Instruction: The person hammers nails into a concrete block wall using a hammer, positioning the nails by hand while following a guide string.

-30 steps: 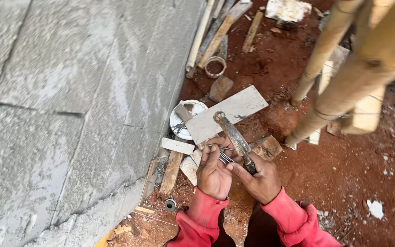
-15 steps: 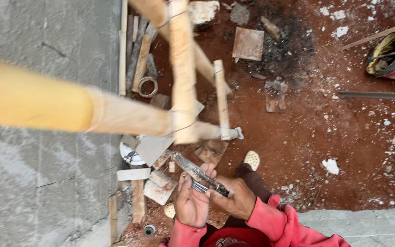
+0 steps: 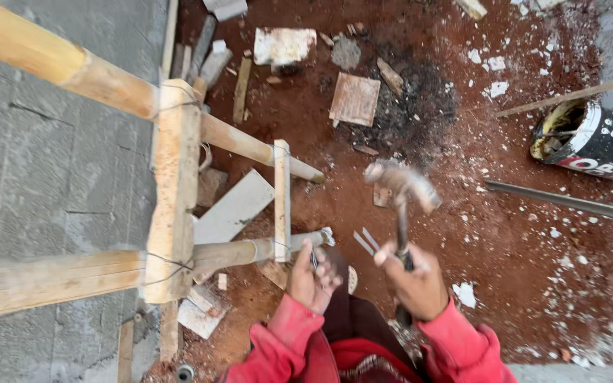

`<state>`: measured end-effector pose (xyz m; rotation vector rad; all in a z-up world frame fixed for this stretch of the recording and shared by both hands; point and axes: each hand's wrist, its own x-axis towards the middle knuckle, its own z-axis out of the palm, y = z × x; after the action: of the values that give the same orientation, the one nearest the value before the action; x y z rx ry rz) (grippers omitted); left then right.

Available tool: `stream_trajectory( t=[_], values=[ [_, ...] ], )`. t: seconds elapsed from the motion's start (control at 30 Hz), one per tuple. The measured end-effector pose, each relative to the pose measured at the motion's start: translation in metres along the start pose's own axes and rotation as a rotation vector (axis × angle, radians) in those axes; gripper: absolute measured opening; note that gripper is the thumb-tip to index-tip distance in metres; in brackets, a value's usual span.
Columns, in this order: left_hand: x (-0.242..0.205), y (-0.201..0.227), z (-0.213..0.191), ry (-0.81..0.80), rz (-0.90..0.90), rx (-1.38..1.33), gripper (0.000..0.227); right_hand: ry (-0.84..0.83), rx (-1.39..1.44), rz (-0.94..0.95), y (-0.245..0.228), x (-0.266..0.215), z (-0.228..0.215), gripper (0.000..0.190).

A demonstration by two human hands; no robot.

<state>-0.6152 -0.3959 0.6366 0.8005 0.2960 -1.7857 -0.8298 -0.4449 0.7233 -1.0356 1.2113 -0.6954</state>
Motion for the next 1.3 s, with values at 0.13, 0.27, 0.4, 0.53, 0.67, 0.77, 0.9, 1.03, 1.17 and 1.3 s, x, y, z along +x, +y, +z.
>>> stream_trajectory(
  t=[0.13,0.27,0.4,0.53,0.67,0.77,0.9,1.03,1.17,1.3],
  values=[
    [0.045,0.002,0.034,-0.076,-0.002,0.049,0.042,0.128,0.393,0.146,-0.026,0.040,-0.015,0.012],
    [0.098,0.009,0.069,0.028,-0.012,0.147,0.039,0.104,0.442,0.139,-0.039,0.100,-0.041,0.014],
    [0.164,0.027,0.101,0.026,0.003,0.214,0.041,0.012,0.381,0.083,-0.045,0.187,-0.066,0.015],
    [0.235,0.061,0.150,0.123,-0.002,0.091,0.037,-0.056,0.240,0.078,-0.065,0.297,-0.084,0.013],
    [0.286,0.109,0.192,0.138,0.105,0.139,0.035,-0.139,0.082,0.014,-0.076,0.383,-0.098,0.009],
    [0.292,0.133,0.209,0.116,0.158,0.077,0.026,-0.196,-0.006,-0.023,-0.093,0.424,-0.083,0.010],
    [0.314,0.181,0.211,0.110,0.193,-0.183,0.023,-0.363,0.076,0.076,-0.115,0.473,-0.046,0.011],
    [0.336,0.222,0.220,0.164,0.344,-0.176,0.030,-0.453,0.025,0.154,-0.142,0.533,-0.012,0.014],
    [0.373,0.284,0.230,0.429,0.579,0.093,0.041,-0.577,-0.189,0.146,-0.171,0.609,0.023,0.014],
    [0.411,0.339,0.230,0.458,1.092,0.614,0.036,-0.663,-0.185,0.039,-0.190,0.690,0.075,0.014]
  ],
)
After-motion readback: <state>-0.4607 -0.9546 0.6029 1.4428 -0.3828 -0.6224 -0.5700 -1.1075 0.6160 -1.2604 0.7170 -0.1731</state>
